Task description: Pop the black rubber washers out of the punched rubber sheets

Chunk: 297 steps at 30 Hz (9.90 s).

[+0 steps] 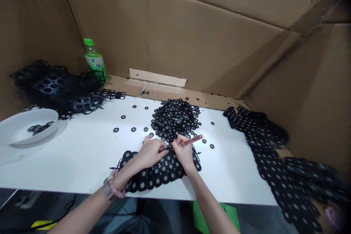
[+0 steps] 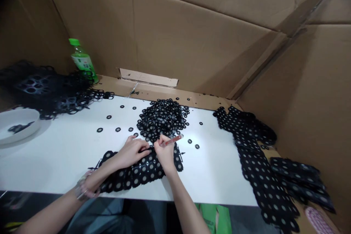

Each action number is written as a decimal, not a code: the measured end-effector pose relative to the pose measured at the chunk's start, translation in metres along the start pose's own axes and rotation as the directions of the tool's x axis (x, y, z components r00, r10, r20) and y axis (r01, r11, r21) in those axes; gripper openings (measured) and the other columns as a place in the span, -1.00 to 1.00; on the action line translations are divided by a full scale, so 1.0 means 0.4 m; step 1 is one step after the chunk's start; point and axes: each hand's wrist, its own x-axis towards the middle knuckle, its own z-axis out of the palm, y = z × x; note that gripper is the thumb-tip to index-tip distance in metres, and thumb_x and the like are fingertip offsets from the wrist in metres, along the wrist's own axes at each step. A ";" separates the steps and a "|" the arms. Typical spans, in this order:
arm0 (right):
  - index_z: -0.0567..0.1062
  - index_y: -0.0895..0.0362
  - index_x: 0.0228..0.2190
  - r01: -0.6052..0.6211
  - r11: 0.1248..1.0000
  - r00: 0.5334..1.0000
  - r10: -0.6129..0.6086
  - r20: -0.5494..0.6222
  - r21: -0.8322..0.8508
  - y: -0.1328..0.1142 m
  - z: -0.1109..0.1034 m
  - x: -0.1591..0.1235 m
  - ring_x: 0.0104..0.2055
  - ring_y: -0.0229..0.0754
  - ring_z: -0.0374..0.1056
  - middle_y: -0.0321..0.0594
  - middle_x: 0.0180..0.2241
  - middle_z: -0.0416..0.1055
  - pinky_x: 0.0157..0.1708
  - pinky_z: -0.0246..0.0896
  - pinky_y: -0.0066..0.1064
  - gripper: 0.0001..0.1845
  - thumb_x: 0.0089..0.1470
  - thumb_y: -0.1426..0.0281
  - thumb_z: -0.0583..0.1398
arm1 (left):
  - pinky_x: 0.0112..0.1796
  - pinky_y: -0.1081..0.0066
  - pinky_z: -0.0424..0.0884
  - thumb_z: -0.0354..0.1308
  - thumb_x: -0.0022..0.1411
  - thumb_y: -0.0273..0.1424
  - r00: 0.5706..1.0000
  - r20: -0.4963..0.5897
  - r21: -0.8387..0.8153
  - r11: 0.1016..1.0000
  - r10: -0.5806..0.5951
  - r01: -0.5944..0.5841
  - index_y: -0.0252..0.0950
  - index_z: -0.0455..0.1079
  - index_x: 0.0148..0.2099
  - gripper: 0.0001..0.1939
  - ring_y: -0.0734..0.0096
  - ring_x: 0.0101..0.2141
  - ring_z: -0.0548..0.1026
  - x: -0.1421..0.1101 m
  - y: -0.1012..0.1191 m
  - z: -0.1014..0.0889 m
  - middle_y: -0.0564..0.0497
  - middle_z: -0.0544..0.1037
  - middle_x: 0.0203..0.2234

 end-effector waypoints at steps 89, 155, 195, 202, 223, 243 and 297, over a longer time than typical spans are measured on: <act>0.06 0.08 -0.72 -0.237 0.946 0.970 0.244 -0.002 0.221 -0.006 -0.025 -0.059 -0.69 -0.36 0.02 -0.48 -0.76 0.03 -0.66 -0.12 -0.51 -0.71 -0.19 0.48 0.11 | -0.18 0.28 0.17 -0.06 0.04 -0.48 0.998 0.030 0.077 0.996 -0.053 0.051 -0.22 0.40 -0.34 -0.78 0.31 -0.40 0.42 -0.052 0.044 -0.034 0.06 0.50 -0.52; 0.08 0.07 -0.70 -0.195 0.974 0.978 0.201 -0.047 0.112 0.006 -0.059 -0.074 -0.69 -0.32 0.08 -0.46 -0.77 0.10 -0.63 0.00 -0.48 -0.66 -0.05 0.35 0.11 | -0.35 0.35 0.21 -0.03 0.01 -0.44 0.997 0.078 0.156 0.987 0.010 -0.022 -0.26 0.34 -0.42 -0.87 0.23 -0.44 0.42 -0.017 0.085 -0.025 -0.01 0.49 -0.56; 0.04 0.08 -0.72 -0.117 0.993 0.993 0.116 -0.023 -0.032 -0.001 -0.053 -0.072 -0.64 -0.33 -0.03 -0.45 -0.72 -0.02 -0.60 -0.10 -0.47 -0.68 -0.09 0.42 0.08 | -0.18 0.35 0.14 0.02 0.14 -0.34 0.995 0.064 -0.105 0.992 0.072 -0.065 -0.22 0.42 -0.36 -0.84 0.36 -0.43 0.40 -0.011 0.050 0.003 0.09 0.53 -0.51; 0.01 0.08 -0.71 -0.074 0.986 0.997 0.077 0.011 -0.147 -0.006 -0.045 -0.081 -0.65 -0.33 -0.04 -0.45 -0.73 -0.03 -0.59 -0.13 -0.45 -0.68 -0.06 0.46 0.04 | -0.27 0.41 0.16 0.03 0.12 -0.35 0.995 0.066 -0.054 0.996 0.079 -0.076 -0.25 0.40 -0.45 -0.83 0.40 -0.51 0.36 -0.011 0.054 -0.006 0.11 0.46 -0.60; 0.09 0.09 -0.71 -0.186 0.982 0.982 0.184 0.050 0.044 0.008 -0.053 -0.077 -0.65 -0.32 0.05 -0.44 -0.75 0.07 -0.60 -0.05 -0.48 -0.69 -0.09 0.41 0.11 | -0.14 0.28 0.09 -0.02 0.16 -0.27 0.996 0.084 -0.086 0.996 0.010 -0.003 -0.26 0.38 -0.40 -0.77 0.35 -0.43 0.40 -0.014 0.034 0.003 0.08 0.51 -0.51; 0.02 0.09 -0.73 -0.110 0.991 0.994 0.111 0.006 -0.075 -0.005 -0.039 -0.081 -0.66 -0.33 -0.04 -0.45 -0.75 -0.03 -0.59 -0.14 -0.46 -0.68 -0.12 0.46 0.07 | -0.42 0.50 0.15 0.02 0.09 -0.30 0.997 0.065 -0.288 0.958 0.030 -0.010 -0.31 0.35 -0.50 -0.77 0.44 -0.50 0.32 -0.003 0.021 0.012 0.10 0.39 -0.62; 0.07 0.08 -0.69 -0.185 0.974 0.864 0.225 -0.450 0.133 -0.020 0.004 -0.132 -0.63 -0.34 -0.02 -0.46 -0.69 -0.02 -0.60 -0.06 -0.47 -0.71 -0.13 0.46 0.10 | -0.51 0.54 0.10 -0.05 0.14 -0.25 0.958 0.247 -0.260 0.962 0.146 -0.080 -0.30 0.42 -0.43 -0.70 0.48 -0.57 0.27 0.087 0.008 -0.019 0.12 0.37 -0.66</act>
